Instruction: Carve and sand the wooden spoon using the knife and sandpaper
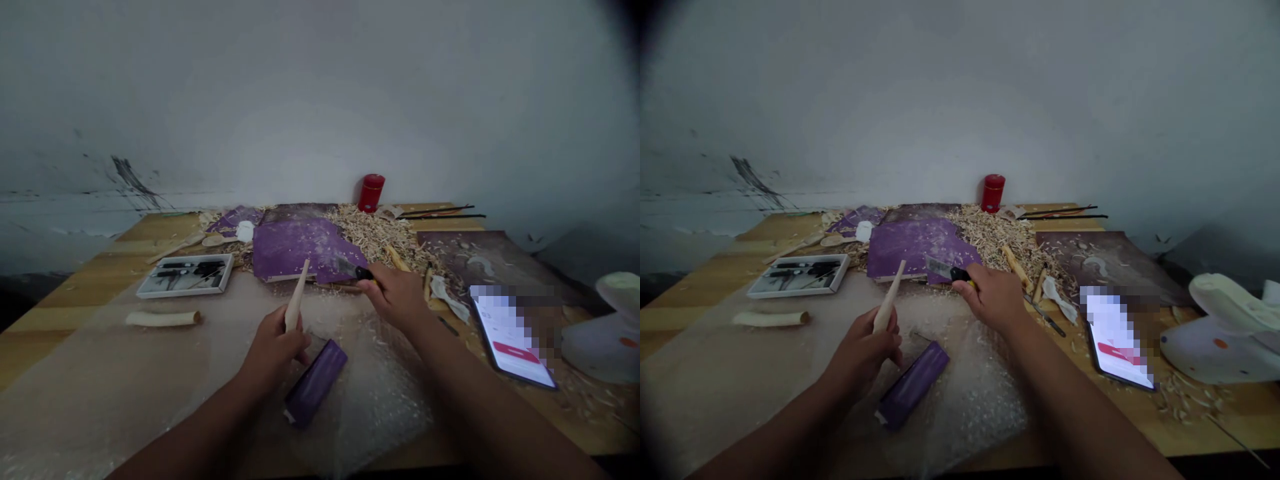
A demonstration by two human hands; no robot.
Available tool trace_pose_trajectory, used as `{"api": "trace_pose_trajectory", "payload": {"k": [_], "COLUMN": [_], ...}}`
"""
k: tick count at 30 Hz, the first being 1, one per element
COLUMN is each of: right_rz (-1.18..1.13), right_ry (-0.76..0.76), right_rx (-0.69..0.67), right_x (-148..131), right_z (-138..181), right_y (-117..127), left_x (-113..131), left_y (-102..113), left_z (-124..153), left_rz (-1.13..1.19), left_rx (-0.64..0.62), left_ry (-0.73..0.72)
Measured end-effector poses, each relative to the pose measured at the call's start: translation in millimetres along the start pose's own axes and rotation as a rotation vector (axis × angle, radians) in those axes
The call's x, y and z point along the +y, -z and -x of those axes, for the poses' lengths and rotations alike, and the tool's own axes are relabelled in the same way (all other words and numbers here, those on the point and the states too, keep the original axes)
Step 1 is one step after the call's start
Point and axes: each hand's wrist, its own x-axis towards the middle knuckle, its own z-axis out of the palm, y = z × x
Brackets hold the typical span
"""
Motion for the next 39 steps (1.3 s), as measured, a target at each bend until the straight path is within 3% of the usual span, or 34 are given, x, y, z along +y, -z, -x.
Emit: {"api": "trace_pose_trajectory", "payload": {"k": [4, 9, 14, 19, 23, 33, 39], "right_rz": [-0.187, -0.339, -0.433, -0.452, -0.473, -0.151, 0.033], "right_ry": [0.037, 0.187, 0.245, 0.254, 0.274, 0.271, 0.129], "right_rx": [-0.017, -0.184, -0.361, -0.448, -0.501, -0.385, -0.279], "right_x": [-10.2, -34.7, -51.1, -55.1, -50.8, -45.8, -29.4], "right_z": [4.3, 7.2, 12.3, 14.2, 10.8, 10.3, 3.4], "right_y": [-8.1, -14.3, -11.9, -7.7, -5.2, -6.9, -2.4], "left_x": [-0.2, 0.8, 10.2, 14.2, 9.8, 9.5, 7.7], "left_y": [-3.0, -5.6, -9.2, -9.9, -9.3, -9.1, -6.8], "left_z": [-5.8, -6.8, -3.4, -1.5, 0.2, 1.0, -0.4], "left_rz": [-0.114, -0.322, -0.465, -0.622, -0.650, -0.599, -0.554], "left_rx": [0.043, 0.080, 0.101, 0.117, 0.062, 0.052, 0.061], "left_ry": [0.013, -0.054, -0.118, -0.190, -0.170, -0.109, -0.049]}}
